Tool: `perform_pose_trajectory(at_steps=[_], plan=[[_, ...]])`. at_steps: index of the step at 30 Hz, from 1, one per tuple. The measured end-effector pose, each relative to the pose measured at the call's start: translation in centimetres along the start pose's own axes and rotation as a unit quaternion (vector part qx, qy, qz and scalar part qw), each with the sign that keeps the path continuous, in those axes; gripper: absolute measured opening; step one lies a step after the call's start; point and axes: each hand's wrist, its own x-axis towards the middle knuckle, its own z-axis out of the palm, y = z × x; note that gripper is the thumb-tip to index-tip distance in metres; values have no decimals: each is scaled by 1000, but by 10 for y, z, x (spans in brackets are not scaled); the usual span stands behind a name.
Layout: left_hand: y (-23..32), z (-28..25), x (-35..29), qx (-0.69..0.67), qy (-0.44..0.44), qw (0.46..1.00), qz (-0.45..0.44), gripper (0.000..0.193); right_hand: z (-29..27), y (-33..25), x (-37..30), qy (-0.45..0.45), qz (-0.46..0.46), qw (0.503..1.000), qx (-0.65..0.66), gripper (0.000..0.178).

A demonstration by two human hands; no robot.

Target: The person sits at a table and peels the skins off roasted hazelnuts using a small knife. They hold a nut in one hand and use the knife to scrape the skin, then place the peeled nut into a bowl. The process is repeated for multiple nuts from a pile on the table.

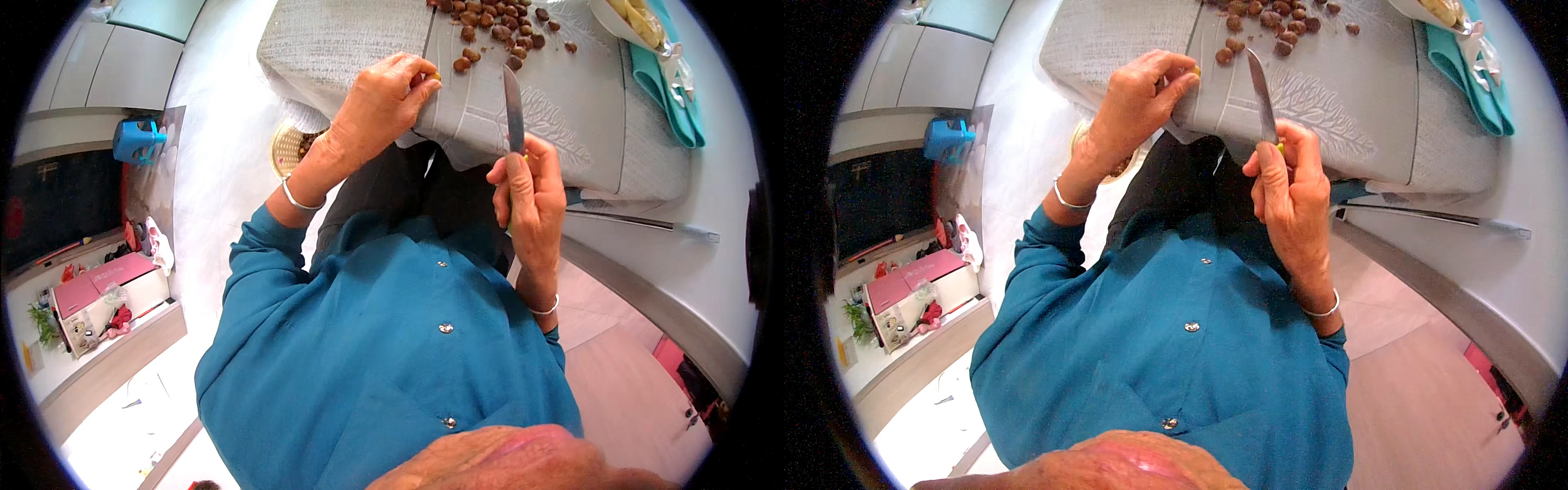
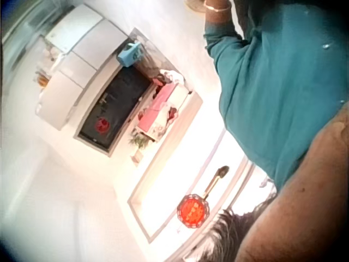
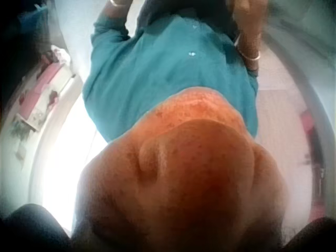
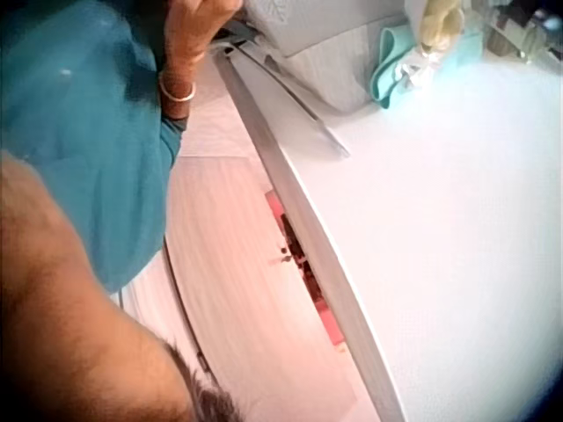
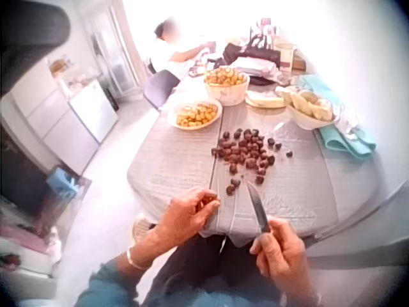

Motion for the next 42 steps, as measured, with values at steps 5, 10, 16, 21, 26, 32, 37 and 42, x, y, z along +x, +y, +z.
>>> perform_pose_trajectory(at_steps=[5, 10, 16, 21, 26, 32, 37, 42], plan=[[1, -1, -12, 85, 41, 995, -9, 32, 0, 34, -11, 39, -67, 973, -218, 23], [10, -1, -27, 137, 91, 984, -68, 41, 2, 24, 2, 61, -150, 946, -279, 22], [5, 14, -22, 129, 158, 978, -35, 31, 6, 4, 35, 27, -274, 883, -380, 25], [7, 20, -18, 141, 136, 980, -25, 22, 8, 5, 52, -12, -311, 839, -446, 30], [5, 20, -20, 155, 126, 980, -20, 22, 8, 7, 58, -40, -315, 831, -458, 32], [3, 20, -20, 136, 125, 982, -31, 22, 9, 4, 59, -62, -296, 823, -482, 31], [3, 20, -20, 127, 123, 984, -29, 20, 8, 5, 61, -69, -292, 821, -486, 30], [3, 22, -18, 100, 146, 984, -20, 19, 10, 4, 62, -86, -269, 813, -509, 29]])
